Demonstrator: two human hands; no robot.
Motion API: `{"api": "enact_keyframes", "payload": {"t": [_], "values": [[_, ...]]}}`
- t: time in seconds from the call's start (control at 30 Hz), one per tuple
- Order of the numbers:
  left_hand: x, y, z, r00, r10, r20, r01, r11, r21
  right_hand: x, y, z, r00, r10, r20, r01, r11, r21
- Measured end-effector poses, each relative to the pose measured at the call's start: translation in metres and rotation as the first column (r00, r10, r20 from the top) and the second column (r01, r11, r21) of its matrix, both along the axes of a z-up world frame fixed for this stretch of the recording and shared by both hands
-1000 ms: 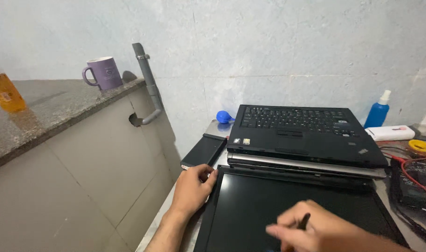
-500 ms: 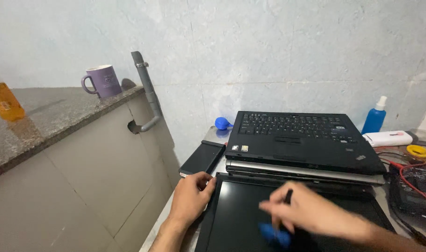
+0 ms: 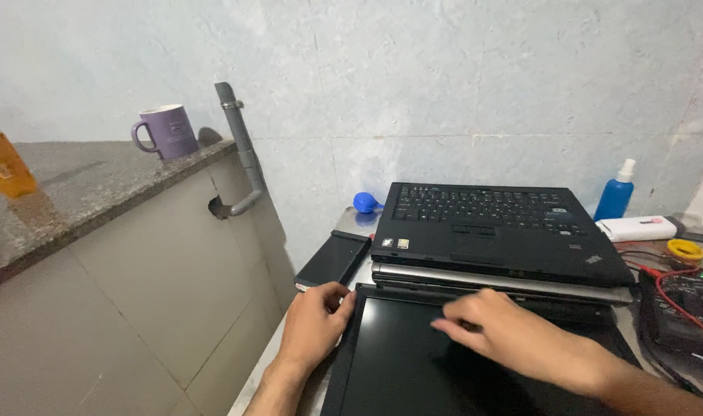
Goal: Cleaning the screen and adjusting the display panel of a laptop on a repair bench
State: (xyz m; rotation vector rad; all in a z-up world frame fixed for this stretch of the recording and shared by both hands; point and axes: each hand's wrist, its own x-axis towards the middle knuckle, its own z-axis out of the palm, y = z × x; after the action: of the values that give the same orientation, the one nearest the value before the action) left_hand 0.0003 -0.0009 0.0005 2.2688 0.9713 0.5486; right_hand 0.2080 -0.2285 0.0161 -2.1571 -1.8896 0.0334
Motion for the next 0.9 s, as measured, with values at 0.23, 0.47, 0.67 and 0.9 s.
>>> {"api": "enact_keyframes", "payload": {"t": [0.23,0.47,0.67,0.9], "values": [[-0.002,0.000,0.001,1.000,0.014,0.014,-0.014,1.000,-0.022,-0.019,-0.040,-0.019,0.943,-0.161,-0.291,0.075,0.956,-0.285],[0.006,0.014,-0.017,1.000,-0.001,0.021,0.000,0.998,0.055,-0.032,-0.080,-0.006,0.512,-0.280,-0.812,-0.161,0.897,-0.411],[0.001,0.005,-0.006,1.000,-0.011,0.027,0.009,0.999,0.054,-0.049,-0.058,0.022,0.532,-0.519,-0.669,0.156,0.837,-0.525],[0.000,0.009,-0.012,0.998,-0.033,0.059,0.030,0.997,0.066,-0.005,-0.011,0.020,0.866,-0.318,-0.387,0.297,0.948,-0.114]]}}
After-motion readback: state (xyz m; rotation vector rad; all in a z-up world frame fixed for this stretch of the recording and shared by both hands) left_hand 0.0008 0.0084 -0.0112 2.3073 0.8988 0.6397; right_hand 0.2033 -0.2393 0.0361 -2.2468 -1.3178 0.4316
